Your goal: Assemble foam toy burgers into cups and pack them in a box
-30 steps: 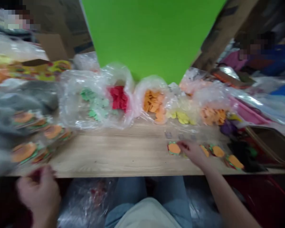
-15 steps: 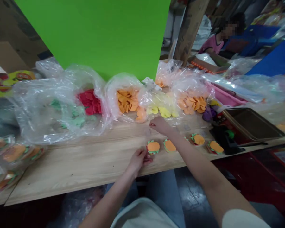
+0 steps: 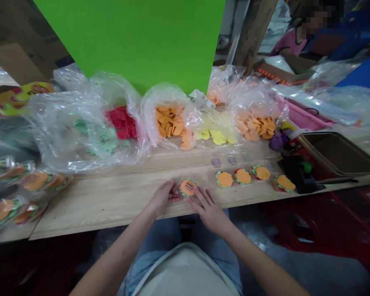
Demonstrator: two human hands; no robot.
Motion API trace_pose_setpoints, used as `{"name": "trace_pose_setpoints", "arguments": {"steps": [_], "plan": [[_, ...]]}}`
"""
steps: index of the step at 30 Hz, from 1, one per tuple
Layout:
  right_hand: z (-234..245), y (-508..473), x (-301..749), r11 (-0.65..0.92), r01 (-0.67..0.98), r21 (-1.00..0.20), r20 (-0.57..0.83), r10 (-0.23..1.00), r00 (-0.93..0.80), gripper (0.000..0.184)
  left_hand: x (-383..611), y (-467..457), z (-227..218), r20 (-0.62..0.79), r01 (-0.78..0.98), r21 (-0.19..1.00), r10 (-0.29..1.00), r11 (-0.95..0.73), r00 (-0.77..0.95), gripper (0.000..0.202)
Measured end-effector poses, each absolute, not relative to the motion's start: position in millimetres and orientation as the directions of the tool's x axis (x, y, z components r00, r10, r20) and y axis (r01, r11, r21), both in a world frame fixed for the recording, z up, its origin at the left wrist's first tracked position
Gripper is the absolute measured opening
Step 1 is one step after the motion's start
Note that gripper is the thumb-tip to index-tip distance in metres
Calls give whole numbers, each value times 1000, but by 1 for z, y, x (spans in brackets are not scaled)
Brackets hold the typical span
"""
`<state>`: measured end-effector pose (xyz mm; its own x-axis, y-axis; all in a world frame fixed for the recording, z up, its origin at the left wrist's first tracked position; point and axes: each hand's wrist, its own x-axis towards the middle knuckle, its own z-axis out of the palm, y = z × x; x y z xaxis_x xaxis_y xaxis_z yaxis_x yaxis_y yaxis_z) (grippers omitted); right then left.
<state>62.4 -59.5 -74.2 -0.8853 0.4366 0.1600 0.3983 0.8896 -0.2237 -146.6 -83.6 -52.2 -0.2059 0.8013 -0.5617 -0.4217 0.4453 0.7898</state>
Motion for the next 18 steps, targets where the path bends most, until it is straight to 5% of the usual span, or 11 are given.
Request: {"name": "trace_pose_setpoints", "arguments": {"steps": [4,6,9,13,18], "plan": [[-65,-58,55,822,410,-394,236,522,-820,54,-139,-90,-56,-471,-378,858,825,347,-312,30],[-56,-47,49,684,473,-556,273,688,-673,43,-137,-95,-56,-448,-350,875,835,335,-319,30],[-46,-26,37,377,573,-728,90,881,-465,30,-134,-107,-49,-454,-309,873,861,378,-229,29],[-49,-24,21,280,573,-770,-184,763,-620,44,-131,-127,-35,-480,-243,862,871,445,-108,26],[-57,-45,19,243,445,-862,-116,760,-639,44,-130,-139,-24,-492,-162,863,870,479,-44,24]]}}
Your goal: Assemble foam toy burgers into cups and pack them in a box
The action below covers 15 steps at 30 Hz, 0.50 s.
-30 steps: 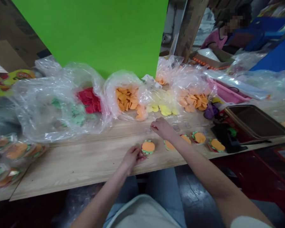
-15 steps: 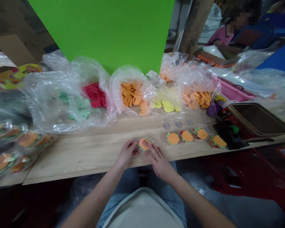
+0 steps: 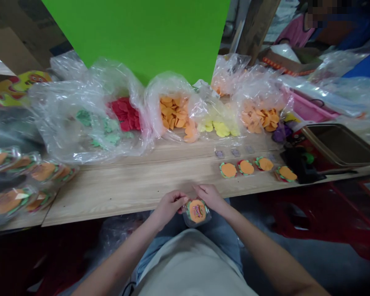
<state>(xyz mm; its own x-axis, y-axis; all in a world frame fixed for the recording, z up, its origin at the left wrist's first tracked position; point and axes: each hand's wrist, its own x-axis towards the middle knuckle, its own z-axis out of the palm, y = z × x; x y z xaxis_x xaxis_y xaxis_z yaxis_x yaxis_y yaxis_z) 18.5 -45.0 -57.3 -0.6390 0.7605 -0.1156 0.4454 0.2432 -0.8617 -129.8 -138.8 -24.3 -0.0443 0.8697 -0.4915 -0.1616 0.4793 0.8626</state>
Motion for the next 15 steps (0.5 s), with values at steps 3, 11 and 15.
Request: {"name": "trace_pose_setpoints", "arguments": {"steps": [3,11,15], "plan": [[-54,-43,22,230,423,-877,-70,808,-585,43,-127,-135,-21,-462,-147,881,884,450,-66,25],[-37,-72,36,-210,376,-903,-253,965,-69,44,-109,-121,-14,-315,-129,949,901,289,-297,25],[-29,-80,41,-160,275,-948,-154,987,45,43,-98,-125,-8,-245,-132,968,919,213,-310,24]]}}
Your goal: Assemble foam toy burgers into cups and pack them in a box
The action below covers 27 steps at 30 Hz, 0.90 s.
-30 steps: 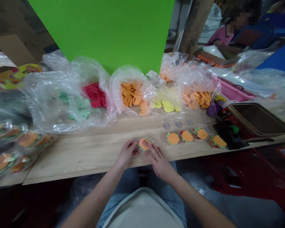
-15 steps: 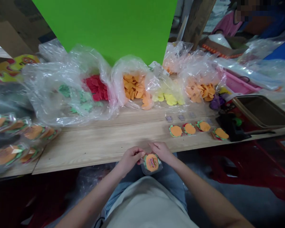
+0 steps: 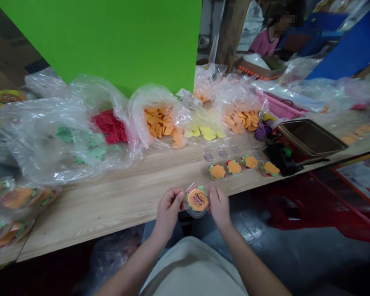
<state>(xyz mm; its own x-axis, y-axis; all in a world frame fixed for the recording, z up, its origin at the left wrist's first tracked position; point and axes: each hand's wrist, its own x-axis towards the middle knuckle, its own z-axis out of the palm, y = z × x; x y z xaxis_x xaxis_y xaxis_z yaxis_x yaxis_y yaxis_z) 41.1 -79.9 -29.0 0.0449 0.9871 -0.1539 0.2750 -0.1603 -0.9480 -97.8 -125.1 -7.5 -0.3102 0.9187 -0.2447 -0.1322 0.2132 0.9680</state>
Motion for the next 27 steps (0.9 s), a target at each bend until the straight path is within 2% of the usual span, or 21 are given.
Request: {"name": "trace_pose_setpoints", "arguments": {"steps": [5,9,11,13,15,17,19,21,24,27], "plan": [[-22,-57,49,104,310,-945,98,995,-35,41,-93,-124,7,-190,-126,979,933,158,-307,21],[-15,-40,52,255,313,-915,203,960,-190,40,-103,-116,29,-204,-102,976,971,192,-128,20],[-9,-34,51,350,330,-877,258,921,-291,40,-107,-110,38,-229,-67,971,973,231,30,34],[-3,-28,47,389,338,-857,272,899,-345,38,-108,-104,40,-246,-24,968,964,250,100,54],[-2,-24,39,317,346,-883,229,935,-273,37,-104,-98,34,-218,20,976,976,218,18,58],[-4,-24,31,164,303,-939,140,985,-101,38,-95,-94,23,-102,60,992,986,111,-135,50],[-11,-29,23,16,179,-984,29,997,70,40,-84,-94,12,28,94,996,971,-6,-236,46],[-19,-39,18,-90,46,-995,-80,980,180,41,-72,-95,4,96,106,992,953,-68,-288,44],[-28,-53,16,-176,-62,-982,-185,956,228,40,-58,-99,0,88,94,994,932,-59,-351,45],[-31,-58,19,-207,-91,-974,-221,958,184,39,-52,-103,1,78,81,995,916,-50,-393,46]]}}
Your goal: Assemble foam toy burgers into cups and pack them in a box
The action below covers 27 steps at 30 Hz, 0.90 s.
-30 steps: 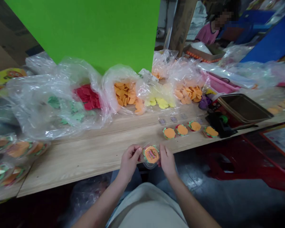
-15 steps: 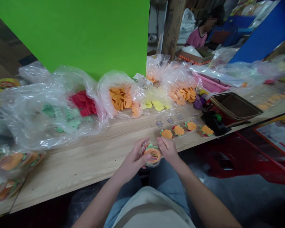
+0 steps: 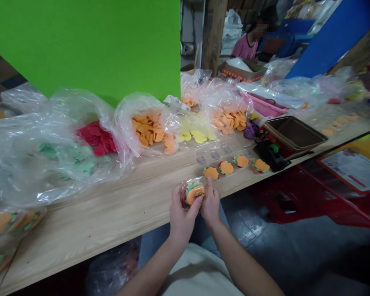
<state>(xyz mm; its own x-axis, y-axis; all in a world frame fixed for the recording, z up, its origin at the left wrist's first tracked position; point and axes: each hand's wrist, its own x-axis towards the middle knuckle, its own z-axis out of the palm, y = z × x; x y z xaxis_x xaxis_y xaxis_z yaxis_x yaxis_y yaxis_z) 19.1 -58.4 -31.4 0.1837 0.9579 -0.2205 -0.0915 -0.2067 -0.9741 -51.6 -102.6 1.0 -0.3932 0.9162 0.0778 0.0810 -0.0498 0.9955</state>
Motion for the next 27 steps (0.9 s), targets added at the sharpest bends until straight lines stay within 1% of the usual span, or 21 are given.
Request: {"name": "trace_pose_setpoints", "arguments": {"steps": [3,6,8,10,11,13,15,16,18,20,24,27], "plan": [[-30,-55,27,-181,-58,-982,-188,970,154,39,-59,-107,5,73,45,997,940,-61,-334,46],[-25,-52,35,-128,32,-991,-122,982,145,41,-75,-112,10,8,45,999,956,5,-293,25],[-21,-54,39,-69,131,-989,-51,990,135,42,-82,-116,13,-81,-47,996,949,70,-305,18],[-18,-57,41,5,243,-970,32,994,108,42,-84,-120,13,-154,-206,974,934,90,-321,16],[-17,-58,42,37,294,-955,65,994,87,42,-84,-122,13,-171,-264,961,927,83,-334,15],[-16,-61,45,90,380,-920,117,992,46,42,-83,-126,13,-178,-302,951,915,66,-361,14],[-18,-64,49,129,454,-881,145,989,1,42,-86,-129,13,-182,-264,960,929,96,-322,15],[-19,-66,52,148,490,-859,153,988,-31,42,-88,-130,12,-188,-221,967,944,130,-270,16],[-21,-72,57,203,551,-810,157,979,-130,42,-94,-132,11,-205,-92,977,968,193,-145,17],[-24,-79,61,265,583,-768,143,958,-248,42,-97,-133,7,-228,7,973,971,229,-70,20],[-27,-94,65,326,616,-717,88,919,-385,43,-92,-141,-3,-304,25,952,951,306,-58,19],[-33,-105,66,346,650,-677,44,900,-434,45,-86,-151,-9,-274,98,955,960,278,-54,18]]}}
